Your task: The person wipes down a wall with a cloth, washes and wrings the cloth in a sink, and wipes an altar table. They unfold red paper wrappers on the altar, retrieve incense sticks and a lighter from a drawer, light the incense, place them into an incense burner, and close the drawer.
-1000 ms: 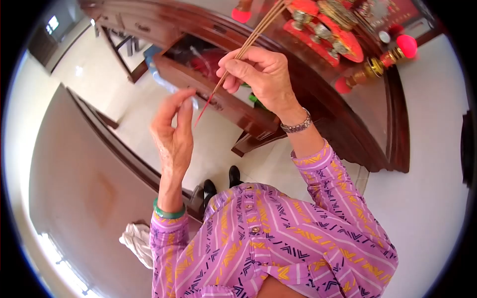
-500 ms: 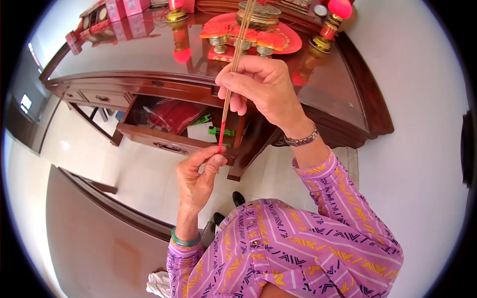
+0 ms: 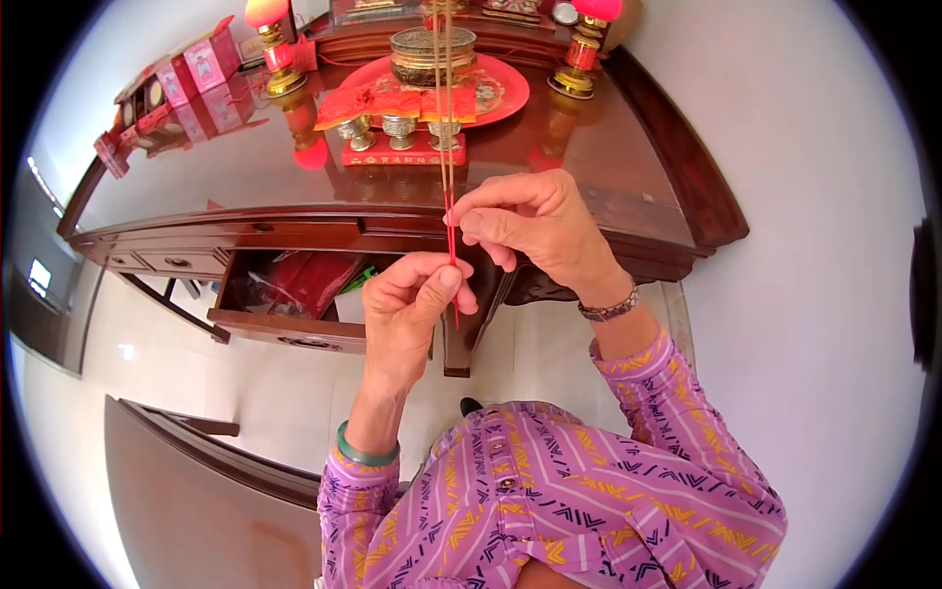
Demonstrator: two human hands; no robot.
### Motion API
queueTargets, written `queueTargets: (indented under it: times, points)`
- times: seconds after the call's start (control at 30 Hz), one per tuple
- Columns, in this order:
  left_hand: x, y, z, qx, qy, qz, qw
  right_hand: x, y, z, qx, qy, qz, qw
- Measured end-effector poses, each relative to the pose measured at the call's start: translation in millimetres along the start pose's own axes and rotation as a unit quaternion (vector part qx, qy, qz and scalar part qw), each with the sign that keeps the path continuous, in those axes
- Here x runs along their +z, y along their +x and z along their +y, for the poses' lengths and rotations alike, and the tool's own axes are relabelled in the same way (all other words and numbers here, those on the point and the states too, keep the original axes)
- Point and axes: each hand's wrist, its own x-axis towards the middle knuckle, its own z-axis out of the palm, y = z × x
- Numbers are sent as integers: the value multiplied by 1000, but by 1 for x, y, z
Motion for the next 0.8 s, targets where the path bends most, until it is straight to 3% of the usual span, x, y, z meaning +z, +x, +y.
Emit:
queueTargets:
  times: [0.43, 0.8]
  points:
    - [13, 38, 10, -2, 40, -36, 999, -4, 7, -11, -26, -44, 89, 995]
    - [5, 39, 7, -43, 35, -67, 996, -4, 11, 4, -30, -38, 96, 994]
